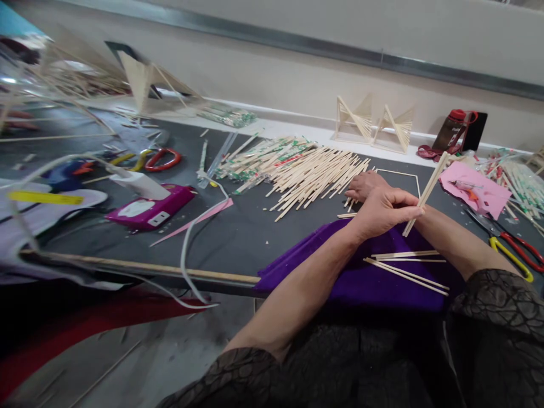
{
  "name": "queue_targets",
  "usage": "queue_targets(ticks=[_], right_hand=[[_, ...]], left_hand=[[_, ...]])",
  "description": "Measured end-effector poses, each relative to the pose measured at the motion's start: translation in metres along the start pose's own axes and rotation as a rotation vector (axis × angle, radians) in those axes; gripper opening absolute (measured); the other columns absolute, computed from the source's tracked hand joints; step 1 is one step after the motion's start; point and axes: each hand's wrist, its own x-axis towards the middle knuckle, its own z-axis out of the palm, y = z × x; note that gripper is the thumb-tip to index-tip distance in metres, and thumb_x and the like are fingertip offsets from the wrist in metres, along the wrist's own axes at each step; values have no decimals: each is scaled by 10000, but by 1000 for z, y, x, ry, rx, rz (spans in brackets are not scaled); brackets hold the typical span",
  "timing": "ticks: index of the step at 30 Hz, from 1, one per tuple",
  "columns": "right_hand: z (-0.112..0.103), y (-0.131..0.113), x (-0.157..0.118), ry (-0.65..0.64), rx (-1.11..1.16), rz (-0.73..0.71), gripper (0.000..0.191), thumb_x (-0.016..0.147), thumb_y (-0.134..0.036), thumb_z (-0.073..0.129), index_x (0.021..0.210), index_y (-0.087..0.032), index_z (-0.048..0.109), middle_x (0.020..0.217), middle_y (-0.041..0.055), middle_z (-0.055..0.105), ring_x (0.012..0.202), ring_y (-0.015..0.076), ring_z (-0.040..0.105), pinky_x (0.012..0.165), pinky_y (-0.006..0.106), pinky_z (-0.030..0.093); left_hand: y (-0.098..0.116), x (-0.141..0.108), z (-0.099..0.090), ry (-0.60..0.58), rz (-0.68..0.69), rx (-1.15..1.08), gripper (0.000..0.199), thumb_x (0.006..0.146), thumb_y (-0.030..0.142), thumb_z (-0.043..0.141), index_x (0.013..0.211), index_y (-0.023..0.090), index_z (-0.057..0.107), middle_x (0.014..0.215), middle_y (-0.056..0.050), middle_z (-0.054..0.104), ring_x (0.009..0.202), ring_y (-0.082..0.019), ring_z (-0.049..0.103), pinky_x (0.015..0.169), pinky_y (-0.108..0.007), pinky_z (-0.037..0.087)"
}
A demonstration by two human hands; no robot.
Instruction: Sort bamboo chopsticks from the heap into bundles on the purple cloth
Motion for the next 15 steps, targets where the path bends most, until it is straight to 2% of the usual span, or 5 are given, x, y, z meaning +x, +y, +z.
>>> queue_targets(ticks=[4, 9, 15], right_hand=[[-5, 7, 8, 37, -11, 97, 330, 1007, -290, 439, 1134, -177, 722, 1143, 107, 714, 1077, 248, 637, 852, 346, 439], [-9, 12, 29, 47, 15, 205, 418, 983, -175, 392, 1291, -216, 671, 1220, 108, 695, 1128, 260, 630, 816, 334, 464], [-8, 4, 49, 6, -60, 131, 346, 976, -160, 405, 1115, -160, 722, 1143, 152, 711, 1069, 274, 650, 746, 326, 459]], left_hand=[[0, -2, 0, 30, 41, -30, 208, 772, 346, 753, 822, 145, 773, 761, -19, 735, 703, -111, 602, 695, -254, 485], [1, -3, 0, 55, 58, -125, 195, 763, 330, 753, 806, 140, 762, 749, -14, 713, 694, -98, 575, 663, -239, 455], [5, -3, 0, 66, 56, -190, 256, 729, 401, 789, 747, 151, 736, 745, -6, 709, 721, -100, 601, 757, -257, 493]])
